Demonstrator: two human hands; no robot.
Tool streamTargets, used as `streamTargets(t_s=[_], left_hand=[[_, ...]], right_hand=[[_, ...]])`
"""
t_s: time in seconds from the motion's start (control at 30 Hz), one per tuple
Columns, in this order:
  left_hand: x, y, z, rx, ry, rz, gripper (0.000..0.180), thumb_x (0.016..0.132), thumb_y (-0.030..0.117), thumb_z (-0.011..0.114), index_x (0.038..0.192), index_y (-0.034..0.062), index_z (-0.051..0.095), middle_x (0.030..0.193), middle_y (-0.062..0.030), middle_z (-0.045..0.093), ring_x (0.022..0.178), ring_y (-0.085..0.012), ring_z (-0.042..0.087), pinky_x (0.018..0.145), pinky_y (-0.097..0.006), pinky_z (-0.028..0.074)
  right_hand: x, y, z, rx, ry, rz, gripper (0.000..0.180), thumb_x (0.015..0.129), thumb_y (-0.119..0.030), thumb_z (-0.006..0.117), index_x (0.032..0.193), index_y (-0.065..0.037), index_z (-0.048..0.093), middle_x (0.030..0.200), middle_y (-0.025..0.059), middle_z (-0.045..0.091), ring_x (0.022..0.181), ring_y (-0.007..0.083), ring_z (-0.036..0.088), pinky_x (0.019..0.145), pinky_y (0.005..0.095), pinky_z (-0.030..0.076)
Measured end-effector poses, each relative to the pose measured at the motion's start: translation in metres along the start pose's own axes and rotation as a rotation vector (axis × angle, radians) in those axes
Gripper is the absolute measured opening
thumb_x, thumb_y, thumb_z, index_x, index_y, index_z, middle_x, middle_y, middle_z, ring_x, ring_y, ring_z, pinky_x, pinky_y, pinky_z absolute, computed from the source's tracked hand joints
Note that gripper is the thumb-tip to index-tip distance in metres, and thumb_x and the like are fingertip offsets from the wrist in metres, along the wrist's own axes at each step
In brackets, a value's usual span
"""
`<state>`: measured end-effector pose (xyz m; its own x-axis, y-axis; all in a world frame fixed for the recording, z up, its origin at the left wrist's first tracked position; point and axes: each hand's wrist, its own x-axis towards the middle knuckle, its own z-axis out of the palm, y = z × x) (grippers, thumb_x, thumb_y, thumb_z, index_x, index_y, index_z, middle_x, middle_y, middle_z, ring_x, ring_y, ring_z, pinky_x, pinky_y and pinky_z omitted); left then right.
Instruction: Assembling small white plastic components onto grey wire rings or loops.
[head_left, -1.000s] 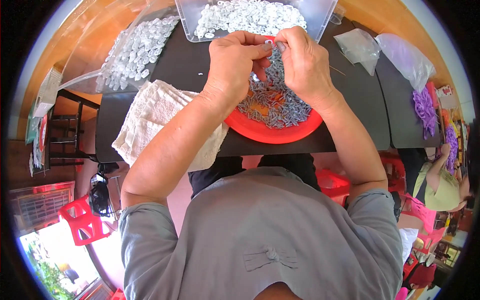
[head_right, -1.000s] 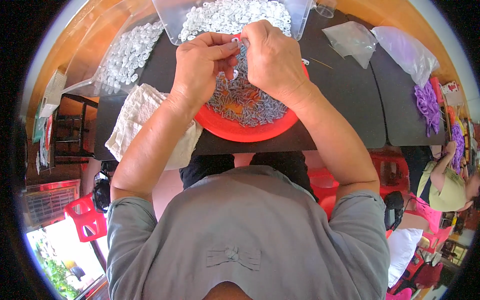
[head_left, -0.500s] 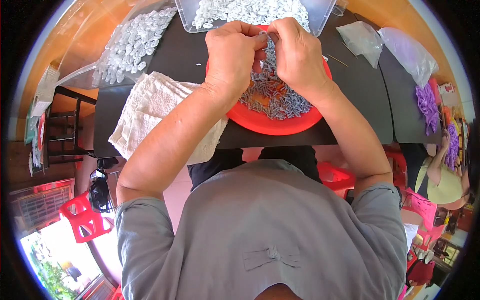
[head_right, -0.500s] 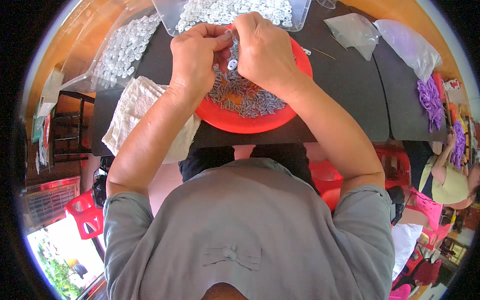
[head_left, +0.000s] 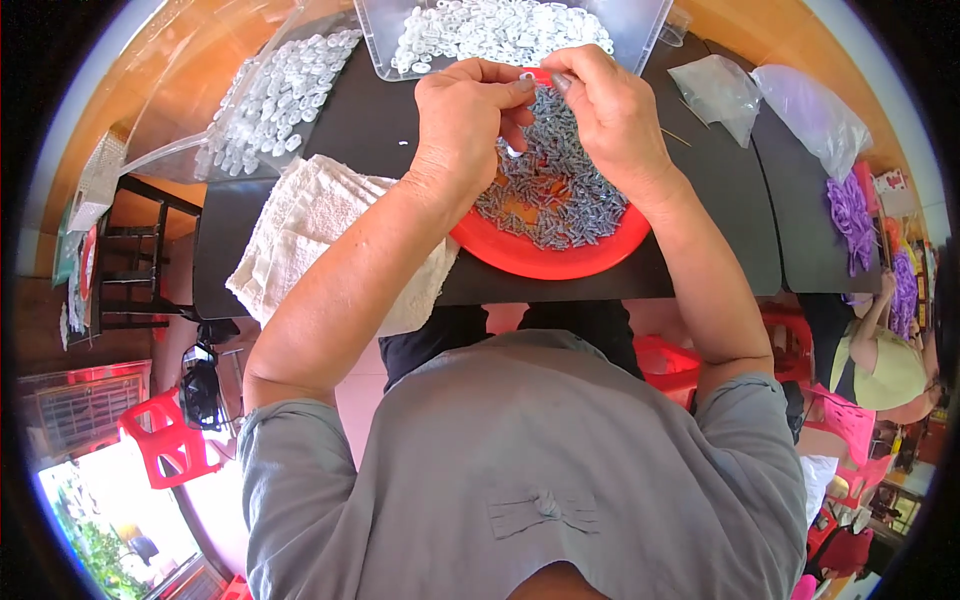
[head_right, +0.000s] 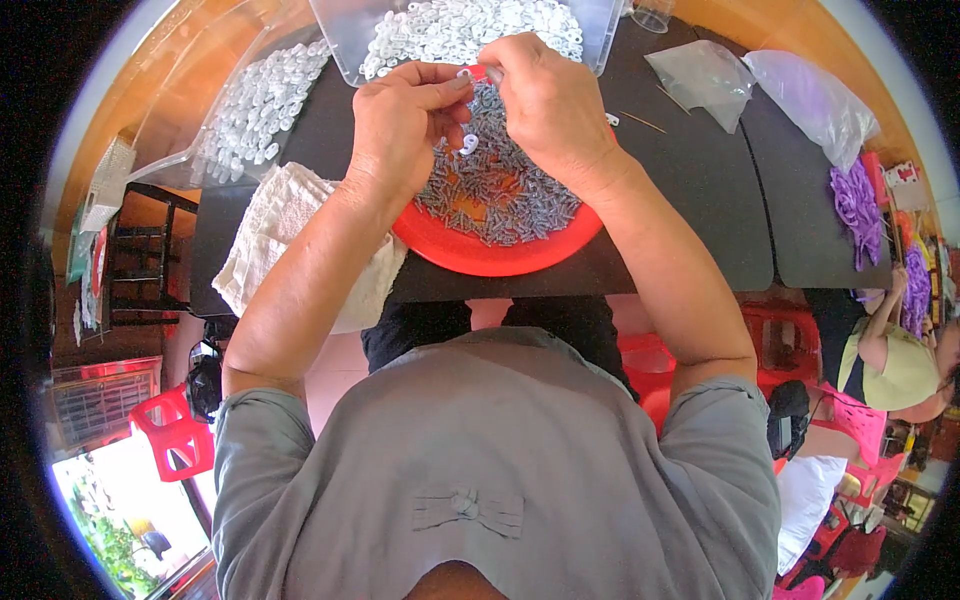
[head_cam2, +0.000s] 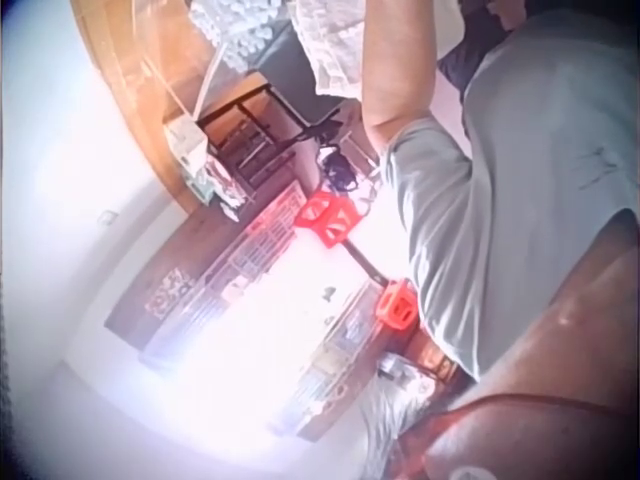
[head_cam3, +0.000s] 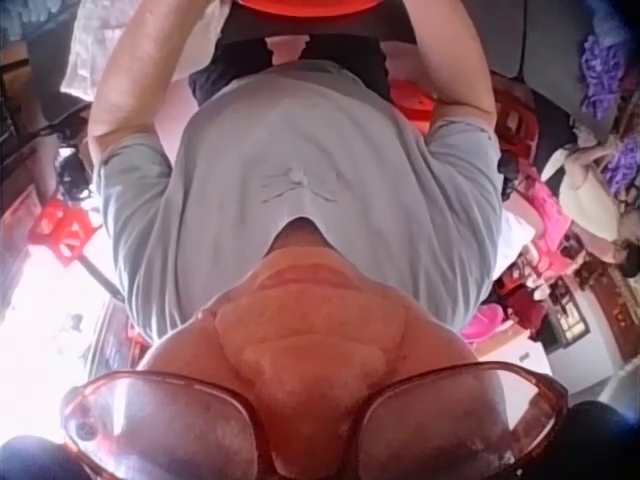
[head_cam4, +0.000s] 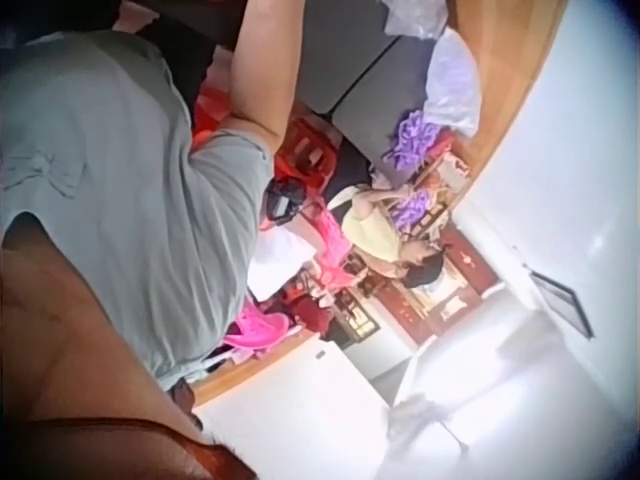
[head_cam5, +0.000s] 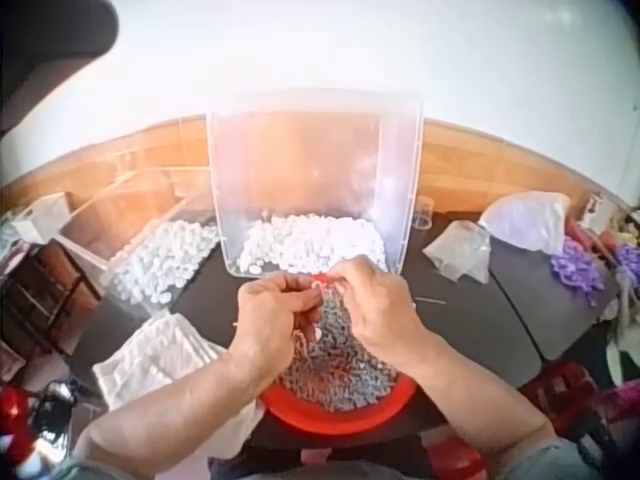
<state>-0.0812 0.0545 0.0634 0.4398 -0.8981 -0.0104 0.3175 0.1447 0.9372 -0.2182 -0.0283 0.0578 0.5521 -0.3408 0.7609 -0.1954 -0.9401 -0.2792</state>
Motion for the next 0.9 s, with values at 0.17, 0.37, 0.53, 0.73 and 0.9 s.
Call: streamTargets(t_s=[0.17, 0.37, 0.53, 0.73, 0.9], left_hand=[[-0.0009, 0.0018, -0.0002, 0.005, 0.003, 0.005, 0.007, 0.081, -0.002, 0.065, 0.086, -0.0072, 0.062, 0.068, -0.0095, 0.061, 0.053, -0.0136, 0.057, 0.041, -0.025, 0.043], [-0.0005, 0.0012, 0.0002, -0.012, -0.002, 0.001, 0.008, 0.081, -0.002, 0.065, 0.086, -0.0076, 0.062, 0.068, -0.0095, 0.061, 0.053, -0.0139, 0.057, 0.041, -0.025, 0.043], [-0.0015, 0.0004, -0.0007, 0.007, -0.062, 0.008, 0.010, 0.083, 0.001, 0.065, 0.088, -0.0079, 0.063, 0.071, -0.0106, 0.062, 0.058, -0.0150, 0.059, 0.044, -0.026, 0.045], [0.0022, -0.0022, -0.0056, -0.015, -0.137, -0.131, 0.014, 0.088, 0.006, 0.062, 0.090, -0.0075, 0.063, 0.076, -0.0117, 0.062, 0.062, -0.0171, 0.060, 0.047, -0.028, 0.047], [0.0008, -0.0010, -0.0046, -0.001, -0.168, -0.103, 0.013, 0.088, 0.006, 0.062, 0.090, -0.0067, 0.062, 0.077, -0.0112, 0.062, 0.062, -0.0167, 0.059, 0.046, -0.028, 0.047]], right_hand=[[0.0011, -0.0048, -0.0035, -0.007, -0.042, 0.004, 0.013, 0.088, 0.003, 0.056, 0.101, -0.002, 0.058, 0.087, 0.0136, 0.065, 0.079, 0.0277, 0.066, 0.068, 0.0329, 0.051], [0.0007, -0.0030, -0.0028, 0.028, -0.041, 0.009, 0.011, 0.088, 0.003, 0.056, 0.099, -0.001, 0.056, 0.083, 0.0137, 0.064, 0.077, 0.0275, 0.065, 0.067, 0.0330, 0.050], [0.0009, -0.0037, -0.0043, 0.015, -0.047, 0.015, 0.012, 0.087, 0.003, 0.055, 0.098, -0.002, 0.055, 0.081, 0.0134, 0.062, 0.074, 0.0281, 0.064, 0.066, 0.0332, 0.049], [-0.0006, -0.0005, -0.0044, -0.010, -0.048, -0.005, 0.010, 0.087, 0.000, 0.053, 0.097, -0.003, 0.053, 0.082, 0.0130, 0.061, 0.073, 0.0295, 0.062, 0.065, 0.0341, 0.048], [-0.0008, -0.0003, -0.0049, -0.030, -0.043, 0.009, 0.009, 0.088, -0.001, 0.052, 0.097, -0.003, 0.052, 0.083, 0.0128, 0.061, 0.074, 0.0304, 0.062, 0.066, 0.0348, 0.048]])
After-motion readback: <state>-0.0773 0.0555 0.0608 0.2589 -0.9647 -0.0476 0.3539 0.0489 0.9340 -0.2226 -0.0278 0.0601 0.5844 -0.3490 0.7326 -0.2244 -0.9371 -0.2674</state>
